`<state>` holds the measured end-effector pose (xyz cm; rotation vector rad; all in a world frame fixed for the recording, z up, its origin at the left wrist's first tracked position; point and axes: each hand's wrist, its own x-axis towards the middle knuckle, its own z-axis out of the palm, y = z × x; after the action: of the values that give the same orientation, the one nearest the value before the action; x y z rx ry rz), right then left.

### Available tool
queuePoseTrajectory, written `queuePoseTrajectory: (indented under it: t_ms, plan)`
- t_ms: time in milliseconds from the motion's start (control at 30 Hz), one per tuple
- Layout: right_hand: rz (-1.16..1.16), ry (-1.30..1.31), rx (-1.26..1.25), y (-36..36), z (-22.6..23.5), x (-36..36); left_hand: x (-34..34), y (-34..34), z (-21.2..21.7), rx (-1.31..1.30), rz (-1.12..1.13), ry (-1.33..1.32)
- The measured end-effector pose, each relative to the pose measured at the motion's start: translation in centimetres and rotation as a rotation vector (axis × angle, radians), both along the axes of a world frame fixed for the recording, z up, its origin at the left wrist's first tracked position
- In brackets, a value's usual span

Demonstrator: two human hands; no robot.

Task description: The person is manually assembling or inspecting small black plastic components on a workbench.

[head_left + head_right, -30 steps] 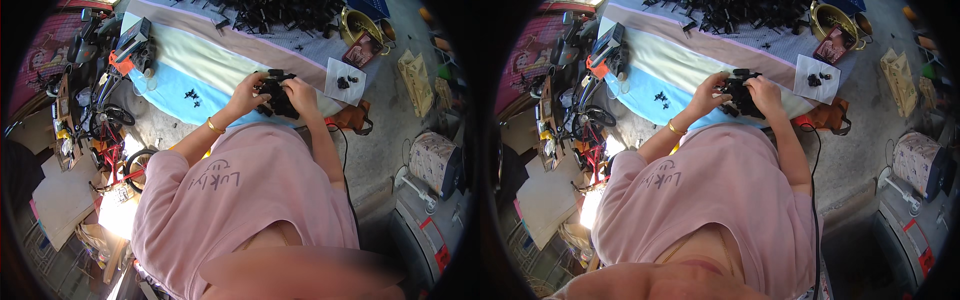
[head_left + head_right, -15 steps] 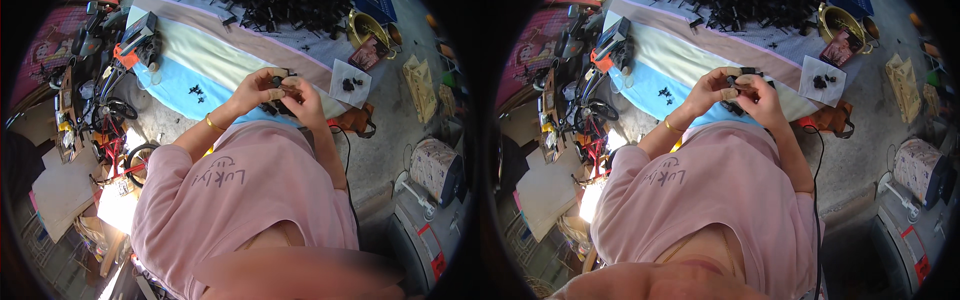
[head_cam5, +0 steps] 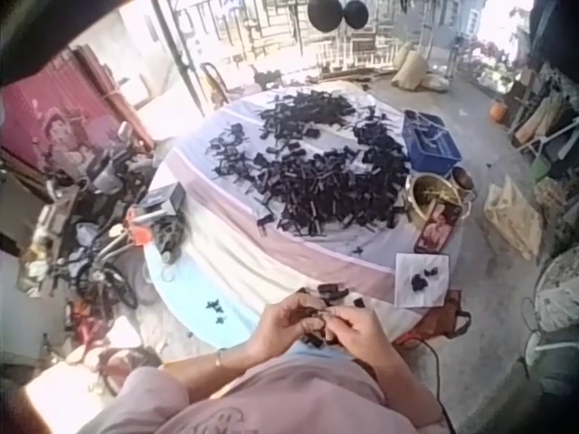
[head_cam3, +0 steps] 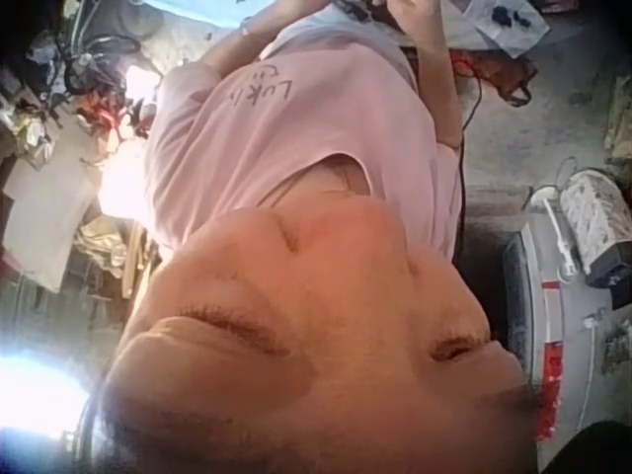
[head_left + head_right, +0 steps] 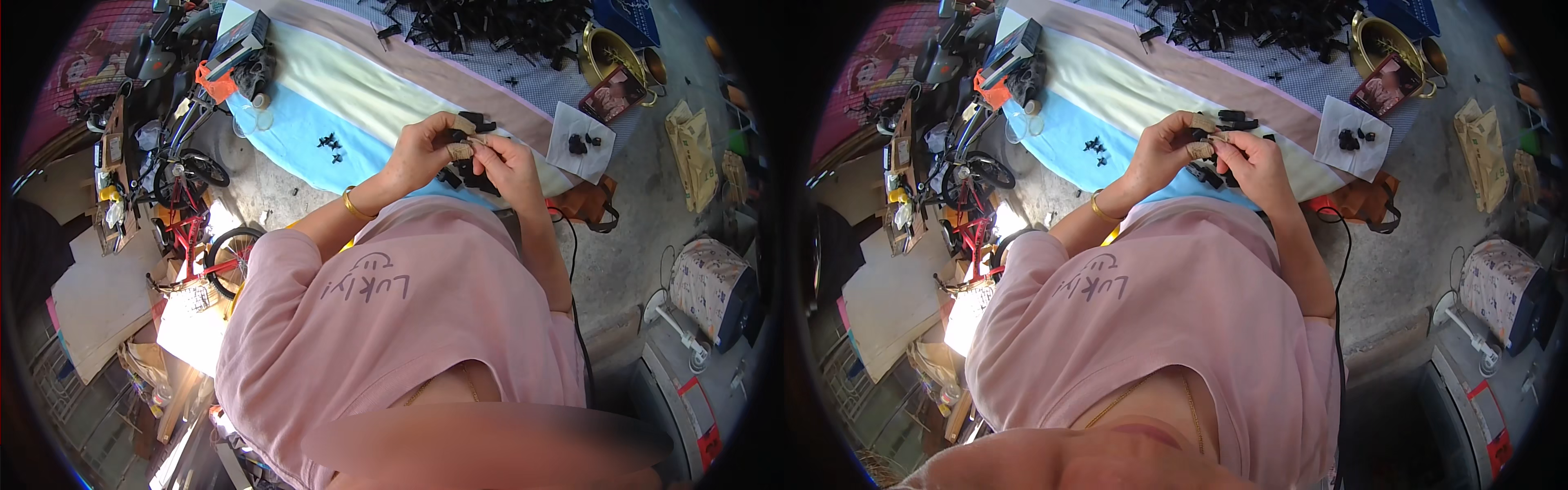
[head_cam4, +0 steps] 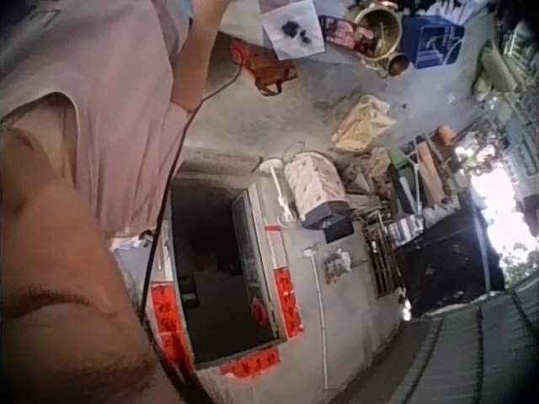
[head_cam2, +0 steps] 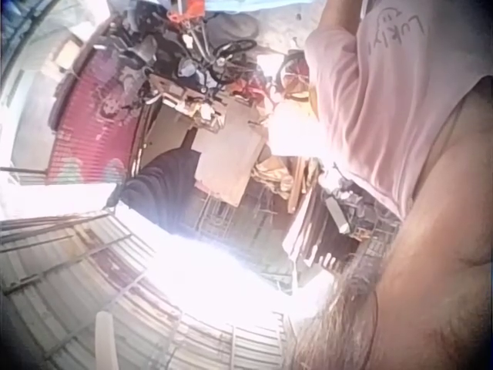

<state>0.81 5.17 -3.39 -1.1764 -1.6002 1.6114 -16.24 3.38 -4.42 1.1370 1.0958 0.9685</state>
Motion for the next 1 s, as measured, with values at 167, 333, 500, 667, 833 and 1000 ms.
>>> queuePoseTrajectory:
  t_ms: [167, 333, 500, 667, 833, 1000]
  plan:
    - [-0.026, -0.018, 0.012, -0.6, -0.3, -0.4, 0.1, -0.4, -0.8, 0.095, -0.010, 0.036]
    - [-0.050, 0.021, -0.052, -0.4, -1.3, 0.0, 0.7, 0.1, 0.6, 0.201, 0.018, 0.243]
    - [-0.215, 0.094, 0.038, -0.1, -1.1, 1.1, 1.5, 0.2, 2.0, 0.231, 0.080, 0.455]
    - [-0.137, 0.000, 0.050, -0.3, -0.4, 0.9, 1.4, 0.3, 4.4, 0.226, -0.224, 0.471]
    - [-0.029, 0.333, -0.225, -0.2, 0.6, 3.0, -1.9, 0.8, 3.6, -0.156, -0.514, -0.260]
    - [-0.021, 0.351, -0.098, -0.2, 0.7, 2.4, -0.9, 0.9, 1.7, -0.239, -0.373, -0.545]
